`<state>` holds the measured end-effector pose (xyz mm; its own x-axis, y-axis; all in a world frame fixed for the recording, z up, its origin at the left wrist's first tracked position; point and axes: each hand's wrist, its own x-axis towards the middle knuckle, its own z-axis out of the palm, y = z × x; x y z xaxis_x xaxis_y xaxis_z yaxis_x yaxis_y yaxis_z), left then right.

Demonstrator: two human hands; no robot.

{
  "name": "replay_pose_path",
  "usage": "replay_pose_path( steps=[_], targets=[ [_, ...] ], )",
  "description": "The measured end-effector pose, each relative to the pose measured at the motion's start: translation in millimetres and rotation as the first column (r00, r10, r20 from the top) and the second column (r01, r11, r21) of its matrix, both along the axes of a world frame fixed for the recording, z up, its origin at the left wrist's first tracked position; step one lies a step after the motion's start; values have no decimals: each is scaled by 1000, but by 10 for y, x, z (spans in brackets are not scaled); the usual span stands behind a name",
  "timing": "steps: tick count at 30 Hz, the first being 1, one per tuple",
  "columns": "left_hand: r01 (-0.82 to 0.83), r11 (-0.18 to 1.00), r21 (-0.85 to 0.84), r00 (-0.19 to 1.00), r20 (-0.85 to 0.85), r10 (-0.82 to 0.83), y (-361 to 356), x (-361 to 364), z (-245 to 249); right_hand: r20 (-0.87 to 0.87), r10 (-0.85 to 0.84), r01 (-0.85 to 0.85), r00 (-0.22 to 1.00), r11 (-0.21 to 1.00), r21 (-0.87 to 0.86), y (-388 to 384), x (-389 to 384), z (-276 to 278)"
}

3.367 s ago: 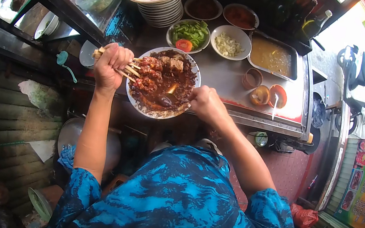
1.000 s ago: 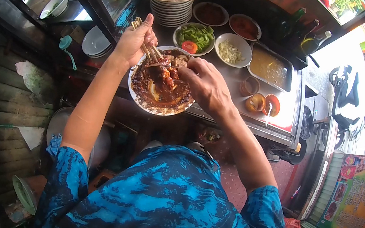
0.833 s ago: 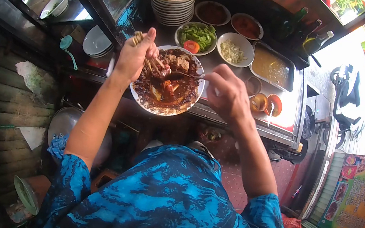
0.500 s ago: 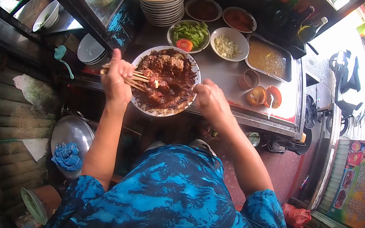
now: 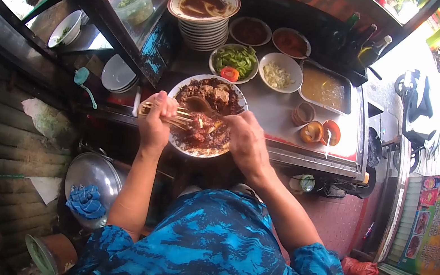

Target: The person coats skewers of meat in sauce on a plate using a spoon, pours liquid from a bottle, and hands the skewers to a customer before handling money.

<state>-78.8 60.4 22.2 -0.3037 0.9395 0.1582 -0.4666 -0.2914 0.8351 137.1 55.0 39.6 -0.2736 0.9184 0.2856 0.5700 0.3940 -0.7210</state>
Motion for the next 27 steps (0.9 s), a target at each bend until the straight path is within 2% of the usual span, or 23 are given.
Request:
replay_pose_path(
  steps=[2, 4, 6, 8, 10, 11, 12, 14, 15, 16, 17, 20, 22, 24, 25, 26, 27],
  targets=[
    [42, 999, 33, 997, -65, -40, 9, -55, -56, 29, -19, 19, 999, 1000, -14, 16, 84, -57],
    [8, 999, 39, 984, -177, -1, 30, -50, -45, 60, -52, 54, 997, 998, -30, 3, 173, -154],
    [42, 998, 48, 989, -143, -35, 43, -83, -74, 162, -188, 179, 969, 981, 67, -13, 225, -239],
    [71, 996, 54, 992, -112, -64, 45, -127, -108, 175, -233, 225, 956, 972, 68, -32, 236, -308],
    [-14, 998, 57, 997, -72, 18, 51, -147, -142, 343, -184, 203, 921, 979, -19, -60, 208, -328],
    [0, 997, 77, 1000, -30, 2, 69, -179, -186, 399, -124, 209, 909, 962, -176, -73, 180, -308],
    [12, 997, 77, 1000, -27, -10, 73, -198, -194, 294, -95, 141, 951, 980, -140, -100, 181, -388],
    [-72, 997, 22, 996, 50, 71, 58, -235, -207, 152, -81, 102, 985, 985, -138, -150, 173, -547],
    [-86, 996, -3, 992, 87, 86, 49, -247, -193, 155, -83, 105, 984, 985, -139, -153, 157, -432],
    [-85, 996, -5, 992, 89, 85, 45, -258, -181, 185, -89, 152, 979, 918, -366, -147, 140, -217],
    [-104, 994, -14, 988, 112, 105, 42, -265, -171, 217, -85, 197, 973, 797, -570, -148, 136, -103],
    [-135, 991, -18, 977, 164, 136, 37, -292, -174, 135, -201, 242, 970, 803, -544, -219, 383, -285],
    [-139, 990, -14, 971, 192, 139, 35, -312, -189, 130, -236, 268, 963, 793, -547, -296, 327, -124],
    [-142, 990, -3, 976, 164, 140, 46, -302, -199, -52, -278, 211, 959, 828, -520, -355, 141, -79],
    [-132, 991, 2, 982, 138, 130, 51, -301, -195, -96, -219, 169, 971, 912, -374, -394, -11, -86],
    [-125, 992, 2, 983, 139, 124, 61, -304, -198, -10, -119, 117, 993, 983, -142, -422, -139, -93],
    [-137, 991, -3, 978, 160, 136, 73, -310, -199, 42, -103, 104, 994, 995, -11, -451, -270, -94]
  ],
)
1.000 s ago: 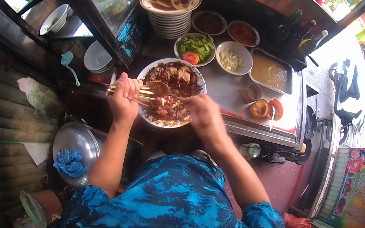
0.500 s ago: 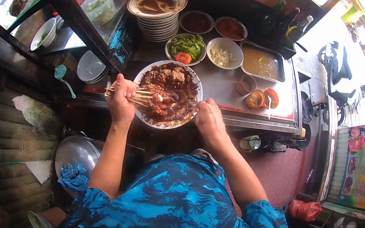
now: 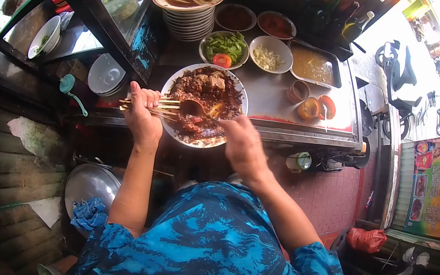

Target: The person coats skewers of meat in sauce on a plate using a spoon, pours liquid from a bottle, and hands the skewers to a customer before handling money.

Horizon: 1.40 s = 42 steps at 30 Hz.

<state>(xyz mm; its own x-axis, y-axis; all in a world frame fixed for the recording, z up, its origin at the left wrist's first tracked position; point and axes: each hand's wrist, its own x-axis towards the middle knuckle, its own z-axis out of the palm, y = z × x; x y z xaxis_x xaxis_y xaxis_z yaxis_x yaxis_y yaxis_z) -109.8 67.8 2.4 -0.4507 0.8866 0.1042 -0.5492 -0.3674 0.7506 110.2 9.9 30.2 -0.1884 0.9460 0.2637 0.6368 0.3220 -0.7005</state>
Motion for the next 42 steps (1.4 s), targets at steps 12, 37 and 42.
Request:
replay_pose_path(
  steps=[12, 37, 42],
  targets=[
    [-62, 995, -79, 962, 259, 81, 59, -138, 77, 216, -42, 41, 976, 999, 11, 72, 318, -356],
    [0, 994, -111, 884, 465, 52, 82, -196, 60, -35, -209, 211, 977, 962, 172, -158, 31, 3],
    [-60, 975, -215, 982, 163, 96, 20, -56, 52, 36, -194, 195, 980, 981, -20, -61, 363, -378]
  ],
)
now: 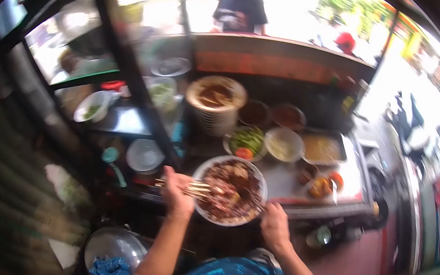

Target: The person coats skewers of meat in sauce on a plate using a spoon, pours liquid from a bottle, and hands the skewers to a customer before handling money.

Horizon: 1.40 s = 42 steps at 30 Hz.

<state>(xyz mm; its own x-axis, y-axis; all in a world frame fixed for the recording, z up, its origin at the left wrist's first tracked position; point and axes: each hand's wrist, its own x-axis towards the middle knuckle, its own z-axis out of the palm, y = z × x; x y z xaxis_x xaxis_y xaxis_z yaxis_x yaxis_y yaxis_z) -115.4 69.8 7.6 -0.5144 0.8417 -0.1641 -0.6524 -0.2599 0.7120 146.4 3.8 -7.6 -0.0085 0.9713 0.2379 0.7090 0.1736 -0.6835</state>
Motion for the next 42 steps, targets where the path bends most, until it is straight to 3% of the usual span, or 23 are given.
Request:
replay_pose_path(
  steps=[1, 3, 5, 7, 8, 9, 10, 11, 14, 18, 22, 29, 35, 37, 42],
  targets=[
    [51, 996, 68, 998, -26, -50, 29, -43, -197, 7, 27, -26, 1000, 998, -57, 32, 49, -84],
    [51, 997, 60, 994, -97, -45, -1, 57, -70, 105, -9, 37, 994, 965, -261, 67, 81, 77],
    [58, 993, 106, 998, -14, -56, -9, 150, 57, 69, 37, -21, 997, 976, -215, 217, 274, -113],
    [115, 975, 191, 992, -64, -105, -11, 162, 28, -17, 74, -76, 997, 972, -222, 385, 366, -180],
    [103, 975, 197, 993, -71, -90, -21, 186, 27, -306, 20, -157, 952, 889, -430, 505, 412, -254],
    [118, 972, 202, 992, -72, -105, -25, 208, 47, -547, -101, -292, 831, 758, -583, 584, 422, -286],
    [131, 969, 210, 990, -73, -118, -14, 221, 63, -671, -106, -427, 734, 696, -577, 638, 426, -309],
    [117, 969, 215, 991, -83, -101, -6, 233, 47, -678, -89, -444, 730, 693, -568, 675, 415, -331],
    [143, 974, 174, 983, -140, -120, -19, 311, 33, -845, -271, -519, 461, 690, -505, 667, 370, -462],
    [163, 977, 138, 973, -186, -136, -52, 434, 57, -863, -273, -516, 425, 710, -479, 658, 329, -523],
    [221, 969, 110, 959, -206, -195, -35, 575, 127, -836, -311, -399, 451, 768, -501, 603, 292, -477],
    [251, 968, 14, 919, -316, -233, 42, 826, 462, -839, -340, -346, 426, 796, -497, 574, 597, -528],
    [318, 947, 49, 910, -294, -291, 248, 1023, 824, -844, -344, -325, 411, 810, -488, 699, 810, -284],
    [369, 920, 129, 907, -265, -326, 347, 1061, 890, -869, -365, -311, 334, 827, -468, 741, 823, -45],
    [348, 923, 165, 908, -305, -288, 709, 1237, 994, -936, -291, -263, 199, 904, -337, 984, 914, -158]
  ],
)
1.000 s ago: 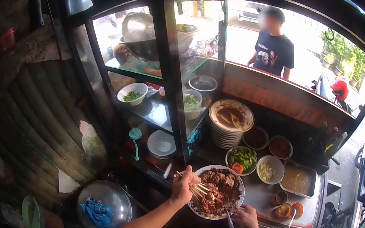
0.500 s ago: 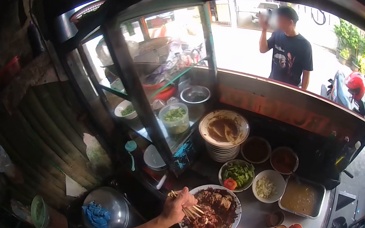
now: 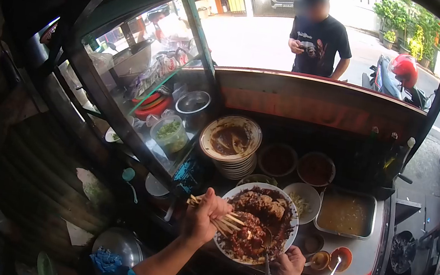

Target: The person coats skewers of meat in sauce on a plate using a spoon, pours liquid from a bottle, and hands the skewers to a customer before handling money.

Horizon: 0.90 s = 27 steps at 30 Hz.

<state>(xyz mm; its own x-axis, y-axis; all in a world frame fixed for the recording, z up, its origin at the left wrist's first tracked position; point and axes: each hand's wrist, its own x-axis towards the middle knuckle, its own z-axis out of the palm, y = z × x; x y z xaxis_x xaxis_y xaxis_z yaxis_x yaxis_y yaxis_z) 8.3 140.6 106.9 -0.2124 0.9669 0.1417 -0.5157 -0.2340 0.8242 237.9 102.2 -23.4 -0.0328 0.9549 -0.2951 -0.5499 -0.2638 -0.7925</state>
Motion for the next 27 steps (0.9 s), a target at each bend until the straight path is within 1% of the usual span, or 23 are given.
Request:
replay_pose_path(
  steps=[1, 3, 5, 7, 9, 11, 14, 15, 17, 21, 23, 25, 27],
  targets=[
    [3, 1000, -1, 1000, 3, -3, 77, 27, -29, 3, -3, 3, 1000, 1000, -1, 34, -5, -17],
    [30, 999, 35, 999, 12, -31, 227, 65, -99, -53, -62, 63, 997, 998, 9, 122, -12, -19],
    [35, 999, 26, 999, 33, -36, 320, 107, -134, -24, -79, 80, 997, 997, 9, 190, -7, -113],
    [51, 998, 44, 997, 64, -54, 410, 144, -159, -14, -168, 169, 986, 985, 39, 282, -28, -168],
    [36, 999, 38, 997, 66, -39, 471, 190, -186, 13, -193, 193, 981, 981, 18, 338, -59, -211],
    [59, 992, 111, 986, 148, -76, 532, 201, -221, 20, -250, 248, 968, 967, 53, 412, -69, -404],
    [44, 990, 133, 984, 166, -66, 580, 193, -146, 56, -288, 285, 956, 957, 52, 499, -80, -598],
    [42, 989, 139, 984, 165, -65, 600, 177, -120, 54, -286, 283, 957, 957, 58, 519, -79, -662],
    [-3, 995, 100, 981, 195, -17, 633, 136, -75, 63, -270, 268, 961, 963, 27, 541, -59, -772],
    [10, 994, 111, 989, 149, -27, 694, -11, -12, -5, -274, 274, 962, 962, -2, 536, -157, -678],
    [-65, 992, 107, 978, 203, 42, 733, -17, 23, -35, -228, 229, 973, 973, 29, 573, -174, -712],
    [-66, 993, 102, 981, 189, 46, 739, -20, 65, -32, -218, 219, 975, 976, 18, 544, -192, -627],
    [-86, 993, 80, 970, 232, 66, 769, -28, 63, -70, -192, 191, 979, 981, -10, 517, -195, -677]
  ],
)
